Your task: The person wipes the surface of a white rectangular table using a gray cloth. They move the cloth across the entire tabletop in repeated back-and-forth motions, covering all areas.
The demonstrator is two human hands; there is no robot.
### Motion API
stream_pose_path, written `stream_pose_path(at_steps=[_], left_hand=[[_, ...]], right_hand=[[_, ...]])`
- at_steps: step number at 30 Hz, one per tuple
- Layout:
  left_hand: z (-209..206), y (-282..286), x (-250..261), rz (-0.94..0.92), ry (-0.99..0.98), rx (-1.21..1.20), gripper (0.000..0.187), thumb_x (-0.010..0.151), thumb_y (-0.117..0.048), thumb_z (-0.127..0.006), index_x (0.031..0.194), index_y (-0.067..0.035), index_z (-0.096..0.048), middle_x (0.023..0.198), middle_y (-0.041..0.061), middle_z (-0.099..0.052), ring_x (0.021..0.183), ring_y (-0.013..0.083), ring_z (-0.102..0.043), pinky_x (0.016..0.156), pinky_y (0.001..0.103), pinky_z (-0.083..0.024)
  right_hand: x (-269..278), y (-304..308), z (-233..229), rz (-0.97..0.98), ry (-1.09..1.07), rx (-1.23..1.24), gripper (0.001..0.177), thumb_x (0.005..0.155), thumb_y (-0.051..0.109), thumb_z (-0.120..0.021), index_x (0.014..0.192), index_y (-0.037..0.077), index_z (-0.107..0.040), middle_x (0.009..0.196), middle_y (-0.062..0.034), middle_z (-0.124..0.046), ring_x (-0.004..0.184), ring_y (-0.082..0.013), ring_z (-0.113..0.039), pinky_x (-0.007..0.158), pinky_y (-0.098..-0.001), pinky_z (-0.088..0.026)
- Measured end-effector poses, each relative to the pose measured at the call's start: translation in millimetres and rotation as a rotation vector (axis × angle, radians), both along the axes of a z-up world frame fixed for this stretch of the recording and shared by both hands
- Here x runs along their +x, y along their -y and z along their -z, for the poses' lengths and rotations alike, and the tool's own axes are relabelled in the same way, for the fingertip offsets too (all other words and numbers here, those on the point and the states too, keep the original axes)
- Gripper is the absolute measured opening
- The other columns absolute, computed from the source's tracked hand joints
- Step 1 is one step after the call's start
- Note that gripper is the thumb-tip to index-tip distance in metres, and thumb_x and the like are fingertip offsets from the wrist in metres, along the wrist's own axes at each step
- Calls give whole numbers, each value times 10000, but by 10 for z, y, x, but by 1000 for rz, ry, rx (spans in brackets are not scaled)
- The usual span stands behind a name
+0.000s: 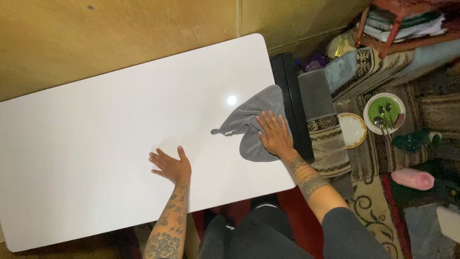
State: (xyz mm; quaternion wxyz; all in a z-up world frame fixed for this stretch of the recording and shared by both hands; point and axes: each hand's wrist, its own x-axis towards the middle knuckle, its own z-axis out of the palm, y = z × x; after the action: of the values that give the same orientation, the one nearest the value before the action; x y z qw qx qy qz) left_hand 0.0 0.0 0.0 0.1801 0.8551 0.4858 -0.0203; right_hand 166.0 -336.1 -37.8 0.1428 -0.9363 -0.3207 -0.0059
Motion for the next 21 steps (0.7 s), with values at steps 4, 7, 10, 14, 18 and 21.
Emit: stream_pose_path(at_steps=[4, 7, 10, 14, 18, 21], left_hand=[[-65, 97, 21, -14, -33, 33, 853, 1049, -583, -345, 1598, 48, -181, 1673, 325, -65, 1578, 402, 25, 1204, 648, 62], [-37, 117, 20, -20, -32, 72, 838, 1036, -535, -396, 1584, 66, -194, 1660, 339, -99, 1572, 427, -2, 1200, 669, 24], [129, 82, -11, -35, -30, 115, 871, 989, -553, -433, 1579, 46, -205, 1668, 315, -99, 1574, 426, -23, 1200, 683, 1], [209, 28, -71, -52, -48, 159, 911, 930, -577, -488, 1576, 14, -238, 1679, 286, -130, 1576, 411, -70, 1208, 661, -10], [278, -27, -78, -58, -68, 103, 918, 916, -599, -483, 1577, -13, -230, 1687, 265, -100, 1579, 406, -45, 1212, 656, 8], [276, -48, -64, -61, 24, 133, 916, 891, -562, -523, 1562, -1, -250, 1667, 291, -140, 1561, 446, -93, 1192, 690, -71]], right_hand=[[503, -158, -23, 66, -4, 28, 597, 1030, 404, -452, 1604, 265, -364, 1651, -73, -347, 1504, -328, -317, 1201, -586, -183], [905, -352, -45, 132, -2, 50, 609, 1027, 387, -480, 1605, 227, -378, 1641, -119, -361, 1516, -357, -285, 1209, -595, -150], [1324, -679, -95, 219, 92, 59, 618, 990, 340, -521, 1564, 124, -449, 1600, -198, -414, 1486, -416, -331, 1172, -619, -240], [1664, -1366, 8, 464, 124, 34, 668, 1006, 342, -539, 1564, -1, -407, 1592, -317, -328, 1470, -513, -248, 1172, -661, -133], [1601, -2286, -12, 497, 73, 38, 713, 1004, 359, -570, 1538, -76, -385, 1597, -364, -244, 1476, -555, -163, 1183, -683, -62], [1297, -2918, -72, 359, 70, 26, 755, 951, 366, -606, 1522, -78, -392, 1586, -365, -274, 1470, -572, -182, 1186, -682, -91]])
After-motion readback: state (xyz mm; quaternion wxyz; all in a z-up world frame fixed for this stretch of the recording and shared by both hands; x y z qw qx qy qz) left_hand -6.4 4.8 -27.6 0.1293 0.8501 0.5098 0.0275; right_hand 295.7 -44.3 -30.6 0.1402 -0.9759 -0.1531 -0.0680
